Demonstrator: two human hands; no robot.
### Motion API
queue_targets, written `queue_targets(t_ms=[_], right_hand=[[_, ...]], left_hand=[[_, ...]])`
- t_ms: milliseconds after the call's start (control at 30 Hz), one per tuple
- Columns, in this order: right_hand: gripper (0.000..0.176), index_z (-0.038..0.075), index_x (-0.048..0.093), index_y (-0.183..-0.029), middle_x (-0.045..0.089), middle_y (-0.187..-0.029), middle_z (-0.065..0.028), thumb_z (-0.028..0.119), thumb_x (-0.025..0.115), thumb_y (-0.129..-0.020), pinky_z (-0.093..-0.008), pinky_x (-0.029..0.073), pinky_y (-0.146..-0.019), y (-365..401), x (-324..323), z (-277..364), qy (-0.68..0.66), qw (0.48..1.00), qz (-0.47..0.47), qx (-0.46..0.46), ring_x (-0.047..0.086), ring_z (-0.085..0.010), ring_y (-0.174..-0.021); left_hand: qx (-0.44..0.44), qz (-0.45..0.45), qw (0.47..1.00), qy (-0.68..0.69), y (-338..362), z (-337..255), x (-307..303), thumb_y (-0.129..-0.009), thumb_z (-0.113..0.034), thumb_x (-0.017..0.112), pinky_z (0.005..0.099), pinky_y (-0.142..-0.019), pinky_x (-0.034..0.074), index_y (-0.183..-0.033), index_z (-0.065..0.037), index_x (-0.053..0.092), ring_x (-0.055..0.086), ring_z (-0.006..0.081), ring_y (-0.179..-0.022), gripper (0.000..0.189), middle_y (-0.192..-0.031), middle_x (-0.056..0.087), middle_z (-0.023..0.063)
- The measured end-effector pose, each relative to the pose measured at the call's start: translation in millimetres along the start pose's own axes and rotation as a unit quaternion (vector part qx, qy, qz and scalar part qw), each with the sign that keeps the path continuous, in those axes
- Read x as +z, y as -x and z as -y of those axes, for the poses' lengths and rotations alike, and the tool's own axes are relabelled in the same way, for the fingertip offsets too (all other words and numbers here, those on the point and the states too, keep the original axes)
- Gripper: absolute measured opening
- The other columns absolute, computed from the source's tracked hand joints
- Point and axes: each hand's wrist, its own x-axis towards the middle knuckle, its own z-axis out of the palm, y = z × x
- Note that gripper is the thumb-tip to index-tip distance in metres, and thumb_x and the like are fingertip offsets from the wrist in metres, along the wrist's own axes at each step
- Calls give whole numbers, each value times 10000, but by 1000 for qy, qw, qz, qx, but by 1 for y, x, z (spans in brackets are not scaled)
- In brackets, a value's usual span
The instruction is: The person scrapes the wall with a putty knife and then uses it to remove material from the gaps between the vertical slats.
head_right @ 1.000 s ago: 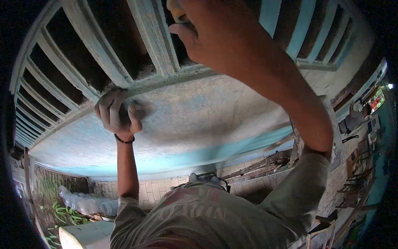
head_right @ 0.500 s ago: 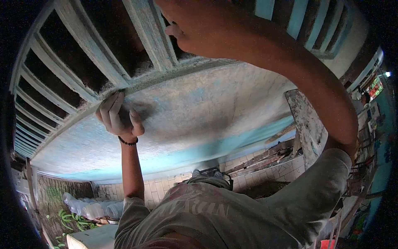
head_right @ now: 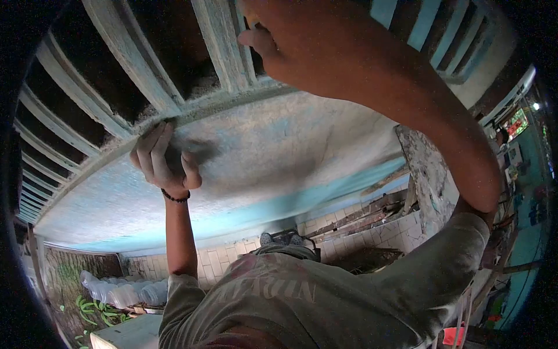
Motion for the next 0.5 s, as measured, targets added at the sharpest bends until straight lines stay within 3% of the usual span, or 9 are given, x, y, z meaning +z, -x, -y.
queue_targets(t_ms=[67,133,300,367,433,500], right_hand=[[217,-4,422,-1032,442,-619,-92,0,635,-993,-353,306,-418,1,-7,2,23,999,-14,-22,442,-150,-429],[222,8,414,-1018,451,-621,-92,-9,633,-990,-348,311,-419,-1,-6,-9,38,995,-61,-71,464,-136,-438],[241,14,416,-1024,445,-610,-83,-13,650,-973,-374,325,-429,-5,3,-4,11,999,-34,26,478,-154,-440],[244,16,414,-1023,429,-604,-74,-11,651,-971,-370,321,-432,-3,22,-28,59,989,-97,-93,475,-153,-440],[244,19,413,-1022,415,-602,-66,-9,650,-970,-365,322,-439,1,22,-31,64,982,-112,-135,477,-150,-444],[244,24,413,-1019,407,-605,-60,-5,650,-970,-358,326,-448,10,7,-18,30,992,-78,-93,484,-145,-450]], left_hand=[[6,-2,1000,7,0,1,1,-899,-361,600,419,-1021,413,-1148,2,763,638,291,-1098,470,-1147,749,139],[0,1,1000,10,0,1,1,-855,-335,612,414,-1006,431,-1139,-20,772,634,290,-1090,453,-1130,746,120],[5,8,1000,18,0,2,-2,-830,-311,617,409,-1014,416,-1146,-33,772,643,290,-1078,448,-1139,747,114],[2,11,1000,28,-1,2,-2,-829,-309,615,411,-1022,407,-1151,-34,771,642,293,-1084,451,-1144,748,117],[0,16,999,32,-2,1,-4,-827,-309,616,412,-1020,408,-1154,-36,770,638,290,-1094,452,-1143,748,117],[-2,19,999,33,-3,1,-5,-826,-308,616,413,-1018,409,-1157,-38,768,634,289,-1102,454,-1146,746,116]])
